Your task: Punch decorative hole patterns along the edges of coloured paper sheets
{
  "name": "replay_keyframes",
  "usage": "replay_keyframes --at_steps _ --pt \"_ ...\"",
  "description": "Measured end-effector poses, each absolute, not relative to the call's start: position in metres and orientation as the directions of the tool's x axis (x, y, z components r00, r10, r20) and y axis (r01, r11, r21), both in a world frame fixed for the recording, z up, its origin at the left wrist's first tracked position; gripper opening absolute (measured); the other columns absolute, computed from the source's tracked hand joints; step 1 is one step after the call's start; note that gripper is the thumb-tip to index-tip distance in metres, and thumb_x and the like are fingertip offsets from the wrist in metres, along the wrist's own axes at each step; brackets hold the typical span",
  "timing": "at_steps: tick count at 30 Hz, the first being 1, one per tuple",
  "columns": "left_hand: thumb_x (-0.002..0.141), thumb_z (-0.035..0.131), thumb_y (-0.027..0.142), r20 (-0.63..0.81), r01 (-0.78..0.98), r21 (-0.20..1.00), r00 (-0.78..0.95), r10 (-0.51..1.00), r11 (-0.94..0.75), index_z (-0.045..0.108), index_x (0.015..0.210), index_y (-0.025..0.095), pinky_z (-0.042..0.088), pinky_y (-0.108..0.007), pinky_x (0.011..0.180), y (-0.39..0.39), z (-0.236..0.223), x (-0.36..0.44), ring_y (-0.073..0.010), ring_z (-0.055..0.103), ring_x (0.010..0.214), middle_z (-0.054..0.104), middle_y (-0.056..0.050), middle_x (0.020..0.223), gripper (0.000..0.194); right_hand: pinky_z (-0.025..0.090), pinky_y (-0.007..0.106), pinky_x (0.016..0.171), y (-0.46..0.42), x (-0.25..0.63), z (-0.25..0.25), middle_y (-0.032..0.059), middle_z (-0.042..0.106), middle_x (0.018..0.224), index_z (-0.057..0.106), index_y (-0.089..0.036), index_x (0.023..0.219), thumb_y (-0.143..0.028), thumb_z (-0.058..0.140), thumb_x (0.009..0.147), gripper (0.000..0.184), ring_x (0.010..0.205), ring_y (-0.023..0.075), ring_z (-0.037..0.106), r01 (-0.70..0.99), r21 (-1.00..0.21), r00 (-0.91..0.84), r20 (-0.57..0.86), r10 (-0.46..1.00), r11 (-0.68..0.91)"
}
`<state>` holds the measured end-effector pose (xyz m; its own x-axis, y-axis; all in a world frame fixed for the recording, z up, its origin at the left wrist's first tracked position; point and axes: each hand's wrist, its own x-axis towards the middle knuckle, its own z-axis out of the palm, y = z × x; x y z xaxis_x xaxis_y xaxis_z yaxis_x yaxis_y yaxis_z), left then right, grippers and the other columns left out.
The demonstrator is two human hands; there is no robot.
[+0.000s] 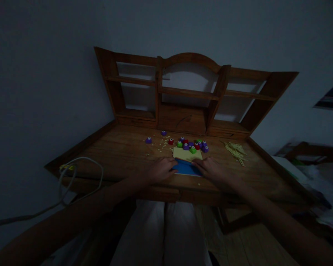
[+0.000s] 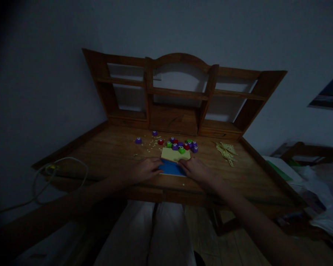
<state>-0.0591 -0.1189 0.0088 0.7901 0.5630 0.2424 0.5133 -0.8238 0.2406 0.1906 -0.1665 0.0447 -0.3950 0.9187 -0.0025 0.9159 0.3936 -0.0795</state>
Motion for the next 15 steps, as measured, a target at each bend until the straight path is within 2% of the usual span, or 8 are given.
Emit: replay_keyframes --at_steps 5,15 --pt "0.091 0.047 0.028 0.233 0.5 0.217 0.807 0.542 -0.838 0.062 0.105 0.017 0.047 -0.036 0.088 -0.1187 0.0093 -0.0566 -0.0223 0.06 0.097 0.062 -0.01 0.109 0.023 0.04 0.03 0.073 -0.1693 0.1905 0.0454 0.0119 0.067 0.087 0.064 -0.018 0.113 -0.042 0.026 0.1 0.047 0.078 0.0209 0.06 0.91 -0.101 -0.403 0.016 0.915 0.402" --pt "0.089 0.05 0.026 0.19 0.485 0.124 0.845 0.5 -0.866 0.06 0.108 0.019 0.047 -0.033 0.086 -0.1192 0.0157 -0.0573 -0.0223 0.06 0.097 0.061 -0.009 0.112 0.023 0.038 0.028 0.068 -0.163 0.1946 0.0369 0.011 0.067 0.085 0.064 -0.018 0.112 -0.042 0.027 0.1 0.045 0.074 0.0193 0.06 0.903 -0.079 -0.423 0.018 0.906 0.423"
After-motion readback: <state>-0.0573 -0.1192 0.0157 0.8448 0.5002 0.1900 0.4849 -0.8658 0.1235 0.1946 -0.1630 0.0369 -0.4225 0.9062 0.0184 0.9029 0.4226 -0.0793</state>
